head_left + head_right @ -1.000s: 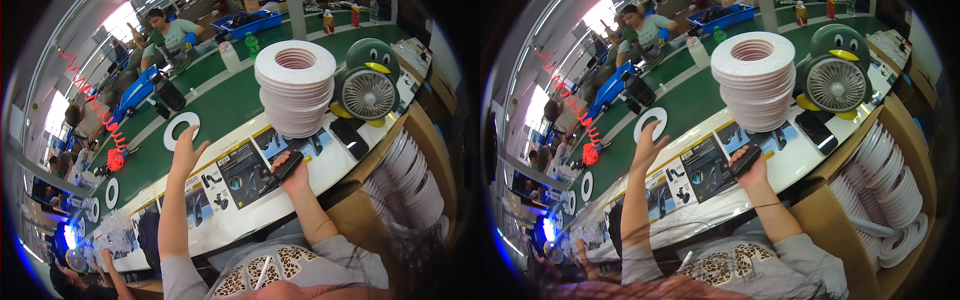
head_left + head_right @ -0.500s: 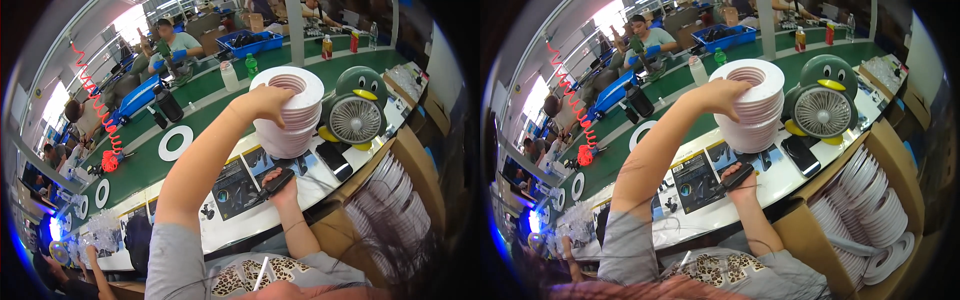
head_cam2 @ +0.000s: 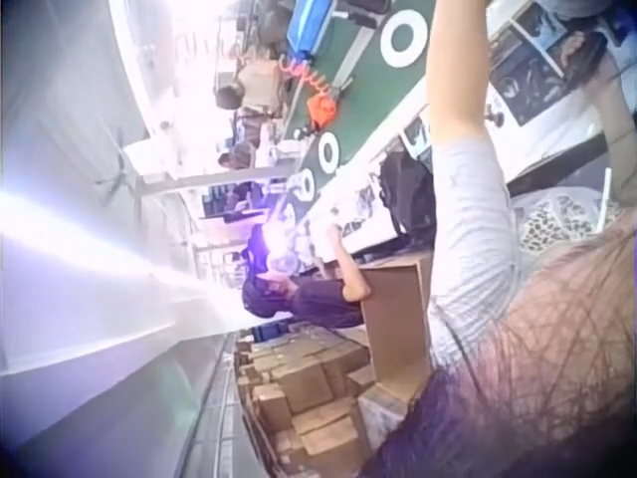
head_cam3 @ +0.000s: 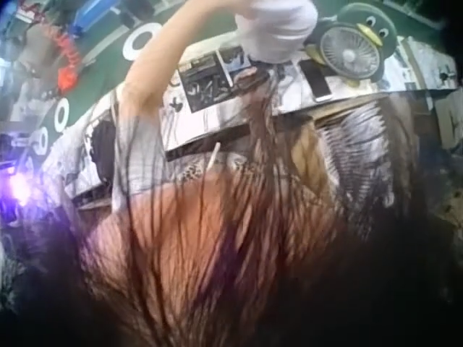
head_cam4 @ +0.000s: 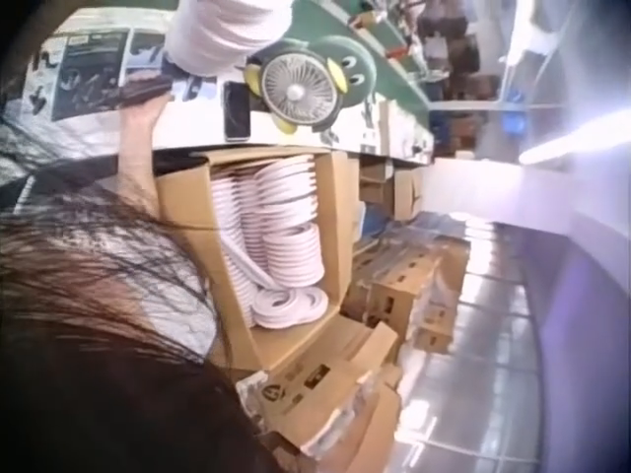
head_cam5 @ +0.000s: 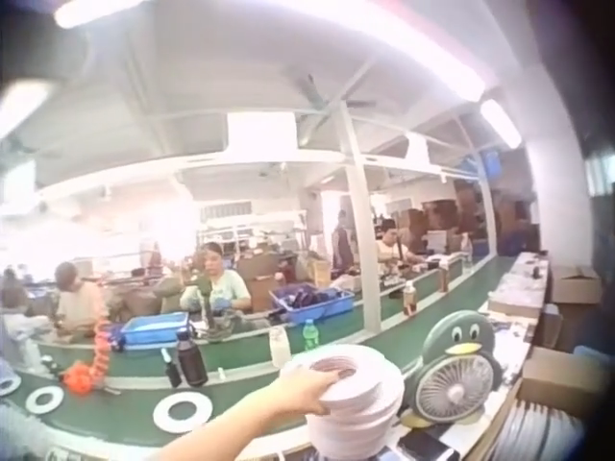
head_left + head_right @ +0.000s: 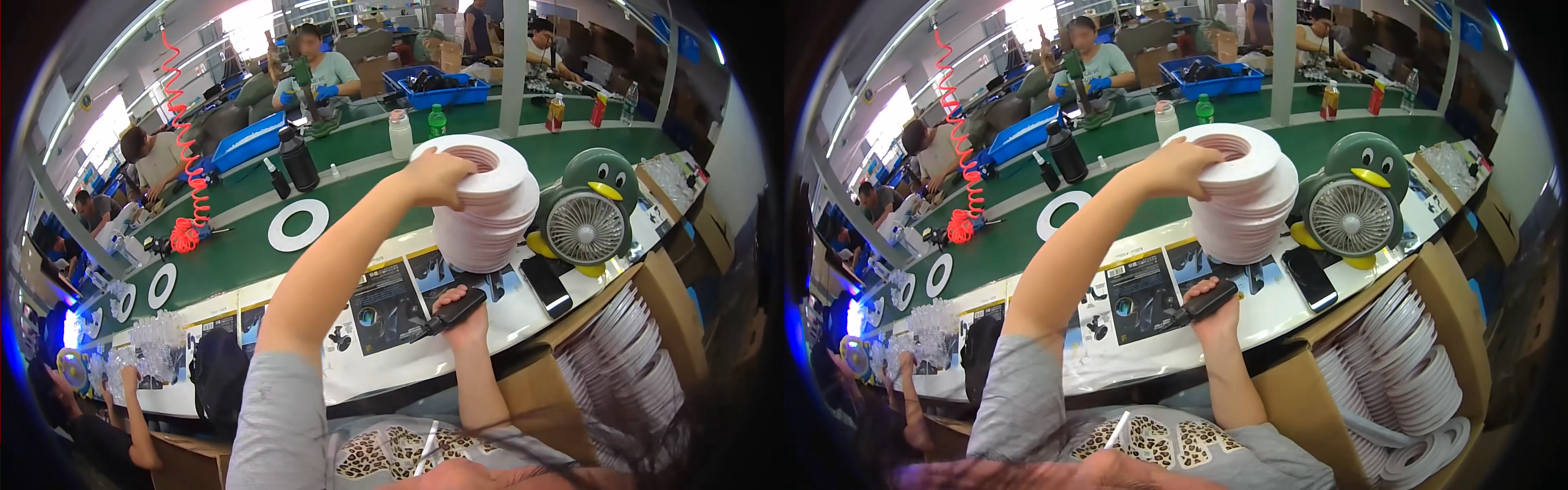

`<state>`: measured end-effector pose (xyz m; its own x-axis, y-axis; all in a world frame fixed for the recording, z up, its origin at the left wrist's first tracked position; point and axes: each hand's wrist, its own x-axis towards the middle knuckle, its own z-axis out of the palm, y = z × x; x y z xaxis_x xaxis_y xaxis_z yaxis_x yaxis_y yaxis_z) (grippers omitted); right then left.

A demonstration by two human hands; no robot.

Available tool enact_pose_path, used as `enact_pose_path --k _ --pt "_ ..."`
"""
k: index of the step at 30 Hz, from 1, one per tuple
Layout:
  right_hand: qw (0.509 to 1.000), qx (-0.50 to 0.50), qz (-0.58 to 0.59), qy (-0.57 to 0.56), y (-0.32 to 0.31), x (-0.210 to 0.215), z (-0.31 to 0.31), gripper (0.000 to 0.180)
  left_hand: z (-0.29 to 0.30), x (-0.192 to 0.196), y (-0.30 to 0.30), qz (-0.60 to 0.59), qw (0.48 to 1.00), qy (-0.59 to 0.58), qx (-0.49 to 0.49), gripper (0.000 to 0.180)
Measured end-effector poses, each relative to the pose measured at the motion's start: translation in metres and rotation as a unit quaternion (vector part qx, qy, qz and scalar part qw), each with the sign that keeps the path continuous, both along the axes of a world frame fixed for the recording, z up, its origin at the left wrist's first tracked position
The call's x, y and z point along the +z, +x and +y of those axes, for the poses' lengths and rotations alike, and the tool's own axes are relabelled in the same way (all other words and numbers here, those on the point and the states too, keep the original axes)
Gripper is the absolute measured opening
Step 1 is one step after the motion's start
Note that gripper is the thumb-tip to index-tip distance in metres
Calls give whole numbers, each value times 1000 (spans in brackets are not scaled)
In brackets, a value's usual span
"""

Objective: Apply adhesive gaskets to circular plastic light fixture components on an assembly line.

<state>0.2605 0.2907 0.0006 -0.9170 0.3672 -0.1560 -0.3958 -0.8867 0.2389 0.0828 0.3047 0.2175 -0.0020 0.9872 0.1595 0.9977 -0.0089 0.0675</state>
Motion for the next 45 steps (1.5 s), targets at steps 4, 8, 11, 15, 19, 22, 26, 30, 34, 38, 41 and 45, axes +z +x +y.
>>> enact_pose_path --k 4,8,11,15,19,22,26,30,34,38,41,45 --pt "1000 -5 -6 20 2 1 -1 15 -74 -8 -10 -35 995 92 29 53" --pt "1000 -8 -6 8 8 8 -1 14 -174 -33 -3 -61 988 96 102 53" --pt "999 -33 6 -11 10 5 6 13 -241 -74 7 -59 987 55 140 54" --pt "999 -52 -1 15 10 1 13 12 -289 -124 15 -119 967 38 220 54" --pt "998 -58 35 4 13 -1 16 12 -301 -143 12 -89 954 66 277 53" --pt "998 -58 11 10 14 4 14 12 -302 -151 10 -80 951 75 290 53" --pt "998 -56 -8 7 13 11 11 12 -292 -161 29 -18 972 39 230 48" --pt "997 -55 -35 33 4 22 8 13 -288 -181 51 59 983 46 169 34" --pt "998 -33 -8 48 -17 35 1 13 -297 -176 58 46 984 17 171 49" --pt "994 -26 -15 104 -49 47 -7 14 -306 -166 55 -45 984 -5 170 59" --pt "988 8 -7 151 -79 55 -11 15 -313 -157 46 -123 980 7 158 56" --pt "961 3 -29 274 -117 70 -23 26 -310 -146 1 -247 936 115 224 38"
